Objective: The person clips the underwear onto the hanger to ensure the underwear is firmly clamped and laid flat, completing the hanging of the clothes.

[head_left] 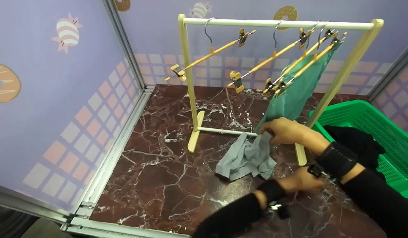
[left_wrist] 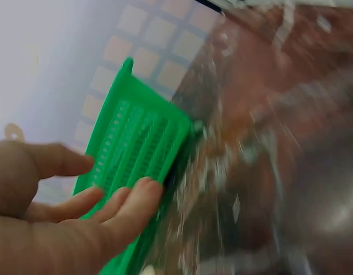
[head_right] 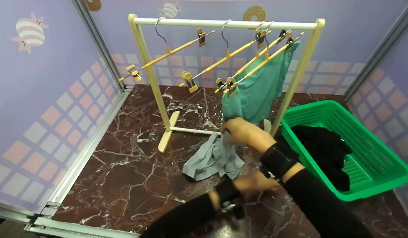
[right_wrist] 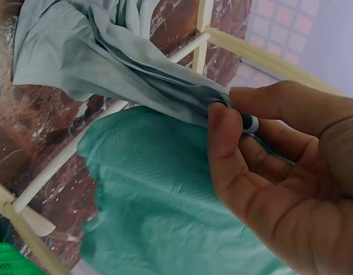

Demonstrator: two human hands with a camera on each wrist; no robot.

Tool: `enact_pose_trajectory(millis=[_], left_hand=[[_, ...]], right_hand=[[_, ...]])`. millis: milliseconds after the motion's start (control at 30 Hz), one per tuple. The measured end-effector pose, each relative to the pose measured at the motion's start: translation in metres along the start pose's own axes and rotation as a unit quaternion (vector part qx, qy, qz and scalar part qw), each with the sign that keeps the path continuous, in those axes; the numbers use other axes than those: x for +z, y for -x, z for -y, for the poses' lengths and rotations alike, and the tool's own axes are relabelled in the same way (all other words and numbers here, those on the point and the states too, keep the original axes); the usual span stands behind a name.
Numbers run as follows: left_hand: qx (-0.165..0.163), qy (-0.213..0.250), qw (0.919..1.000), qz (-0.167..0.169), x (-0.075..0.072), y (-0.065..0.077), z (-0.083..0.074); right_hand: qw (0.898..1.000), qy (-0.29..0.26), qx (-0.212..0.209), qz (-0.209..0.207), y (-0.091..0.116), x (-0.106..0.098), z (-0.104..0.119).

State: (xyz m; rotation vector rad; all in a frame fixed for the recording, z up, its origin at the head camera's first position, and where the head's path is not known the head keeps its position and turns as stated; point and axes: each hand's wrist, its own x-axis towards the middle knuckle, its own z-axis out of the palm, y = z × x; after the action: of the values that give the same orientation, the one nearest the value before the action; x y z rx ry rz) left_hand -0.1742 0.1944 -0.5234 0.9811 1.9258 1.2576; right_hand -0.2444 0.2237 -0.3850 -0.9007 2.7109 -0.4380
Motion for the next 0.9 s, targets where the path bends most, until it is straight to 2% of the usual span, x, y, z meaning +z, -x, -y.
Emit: enact_pose_trajectory(millis=[33, 67, 100, 133, 167, 200, 267, 300, 400, 433, 467, 500, 533, 567, 633, 700, 767, 800, 900], left_hand=[[-0.012, -0.059, 0.9981, 0.012, -0.005, 0.009, 0.002], [-0.021, -0.121, 0.9924, -0.008, -0.010, 0.018, 0.005], [-0.021, -0.214, 0.9766, 0.007, -0.017, 0.029, 0.008], [-0.023, -0.244, 0.9691, 0.030, -0.023, 0.041, 0.012], [-0.038, -0.252, 0.9662, 0.036, -0.028, 0.054, 0.015], [-0.042, -0.284, 0.9570, 0.040, -0.034, 0.070, 0.018], [-0.045, -0.312, 0.9487, 0.020, -0.048, 0.101, 0.024], [-0.033, -0.300, 0.9534, 0.002, -0.056, 0.116, 0.028], [-0.012, -0.304, 0.9498, -0.072, -0.083, 0.155, 0.040], [-0.012, -0.312, 0.9451, -0.095, -0.092, 0.164, 0.044], [-0.010, -0.331, 0.9369, -0.113, -0.100, 0.173, 0.049], [-0.013, -0.349, 0.9285, -0.127, -0.107, 0.180, 0.055], [-0.026, -0.387, 0.9116, -0.136, -0.113, 0.187, 0.061], [-0.039, -0.410, 0.9002, -0.141, -0.118, 0.193, 0.068], [-0.049, -0.444, 0.8825, -0.146, -0.123, 0.203, 0.082], [-0.045, -0.467, 0.8697, -0.153, -0.127, 0.209, 0.095], [-0.034, -0.477, 0.8621, -0.169, -0.129, 0.213, 0.104], [-0.026, -0.475, 0.8610, -0.181, -0.130, 0.213, 0.107], [-0.020, -0.448, 0.8668, -0.218, -0.136, 0.216, 0.110]], right_hand=[[1.000, 0.002, 0.005, 0.000, 0.002, 0.000, -0.003], [1.000, 0.002, 0.008, -0.001, 0.004, 0.001, -0.005], [1.000, 0.001, 0.011, -0.004, 0.006, 0.003, -0.008], [1.000, -0.002, 0.011, -0.009, 0.008, 0.004, -0.011], [1.000, -0.004, 0.010, -0.017, 0.009, 0.007, -0.014], [1.000, -0.006, 0.004, -0.026, 0.011, 0.010, -0.018], [0.999, -0.012, -0.004, -0.043, 0.013, 0.016, -0.023], [0.998, -0.012, -0.012, -0.058, 0.014, 0.020, -0.027], [0.996, -0.011, -0.016, -0.085, 0.018, 0.029, -0.033], [0.996, -0.009, -0.011, -0.092, 0.020, 0.031, -0.035], [0.995, -0.006, -0.010, -0.102, 0.022, 0.033, -0.037], [0.994, -0.004, -0.008, -0.109, 0.023, 0.035, -0.039], [0.994, -0.003, -0.001, -0.113, 0.026, 0.037, -0.039], [0.992, 0.003, 0.000, -0.123, 0.028, 0.040, -0.040], [0.990, 0.014, 0.006, -0.140, 0.034, 0.047, -0.041], [0.987, 0.023, 0.010, -0.157, 0.040, 0.053, -0.042], [0.984, 0.030, 0.010, -0.173, 0.045, 0.060, -0.044], [0.983, 0.031, 0.007, -0.181, 0.047, 0.063, -0.045], [0.978, 0.023, 0.000, -0.207, 0.051, 0.069, -0.049]])
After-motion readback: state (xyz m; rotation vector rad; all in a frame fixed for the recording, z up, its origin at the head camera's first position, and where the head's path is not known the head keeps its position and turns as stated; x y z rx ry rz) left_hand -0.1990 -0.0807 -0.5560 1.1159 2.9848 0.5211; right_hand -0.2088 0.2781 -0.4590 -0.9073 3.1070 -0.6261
